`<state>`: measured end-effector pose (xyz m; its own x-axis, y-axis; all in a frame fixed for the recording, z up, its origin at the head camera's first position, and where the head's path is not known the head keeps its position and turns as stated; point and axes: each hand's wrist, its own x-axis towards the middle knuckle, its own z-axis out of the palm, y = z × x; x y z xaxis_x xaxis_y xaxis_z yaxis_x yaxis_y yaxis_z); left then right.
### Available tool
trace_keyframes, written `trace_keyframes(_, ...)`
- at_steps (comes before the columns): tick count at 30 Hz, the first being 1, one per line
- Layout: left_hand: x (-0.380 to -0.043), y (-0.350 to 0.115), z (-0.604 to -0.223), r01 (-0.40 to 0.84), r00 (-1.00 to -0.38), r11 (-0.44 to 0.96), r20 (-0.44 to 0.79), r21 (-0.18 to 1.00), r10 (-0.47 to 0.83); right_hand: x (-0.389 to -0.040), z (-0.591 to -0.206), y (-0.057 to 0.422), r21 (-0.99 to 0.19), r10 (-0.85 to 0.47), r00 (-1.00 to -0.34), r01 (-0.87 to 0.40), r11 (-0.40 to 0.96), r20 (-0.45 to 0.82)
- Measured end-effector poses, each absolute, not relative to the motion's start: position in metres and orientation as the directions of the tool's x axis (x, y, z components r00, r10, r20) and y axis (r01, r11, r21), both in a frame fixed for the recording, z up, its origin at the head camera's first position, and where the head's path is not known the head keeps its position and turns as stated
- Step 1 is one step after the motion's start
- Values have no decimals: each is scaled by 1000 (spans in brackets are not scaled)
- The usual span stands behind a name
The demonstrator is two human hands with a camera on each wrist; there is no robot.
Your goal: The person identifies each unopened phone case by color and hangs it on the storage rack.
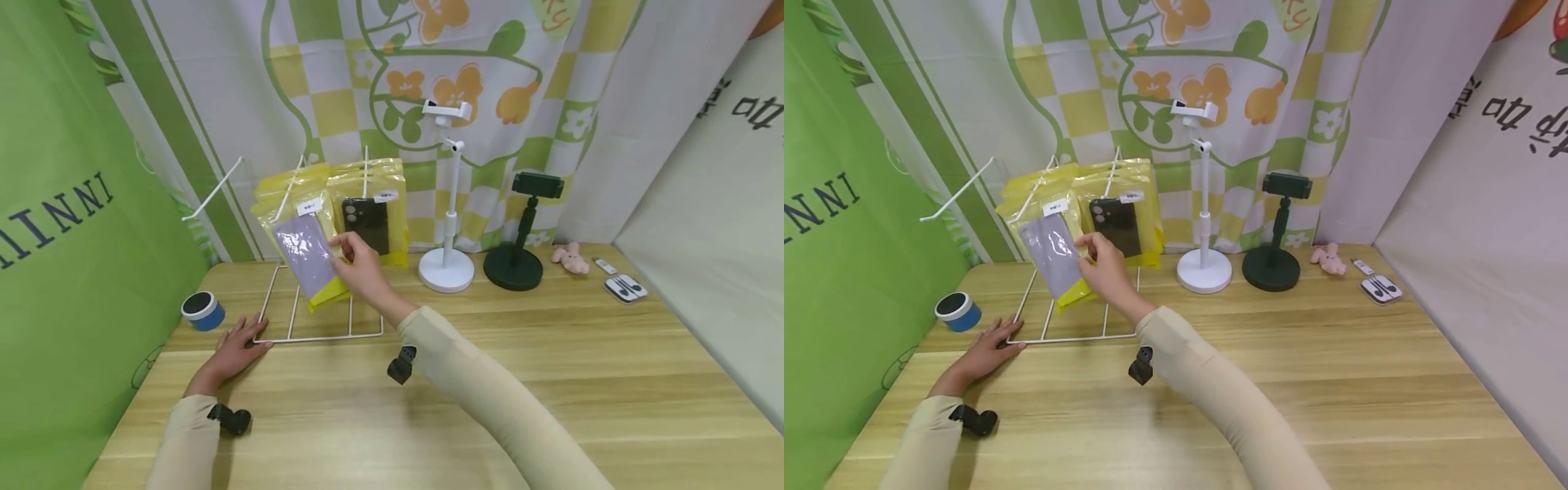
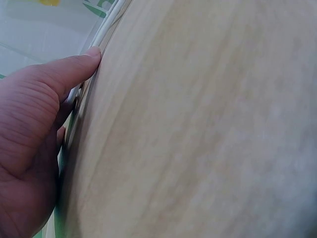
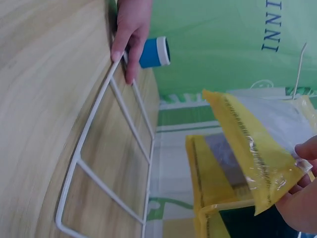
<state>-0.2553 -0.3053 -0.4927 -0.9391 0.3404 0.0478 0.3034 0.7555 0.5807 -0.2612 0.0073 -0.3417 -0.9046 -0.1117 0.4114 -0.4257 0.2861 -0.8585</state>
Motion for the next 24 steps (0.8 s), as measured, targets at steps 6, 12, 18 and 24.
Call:
trace_keyframes(6,-257,-306,-491,297,-940,762,37,575,339,-267,-351,19,-864,-201,-913,-402,305,354)
trace_keyframes(12,-258,-307,-489,301,-942,769,49,564,333,-264,-360,38,-844,-309,-887,-435,312,343)
trace_keyframes(18,-259,-308,-496,304,-940,768,48,564,337,-244,-378,75,-858,-364,-871,-438,268,331)
trace_keyframes(24,-257,-306,-496,303,-942,768,57,564,330,-219,-404,129,-893,-376,-892,-364,266,252)
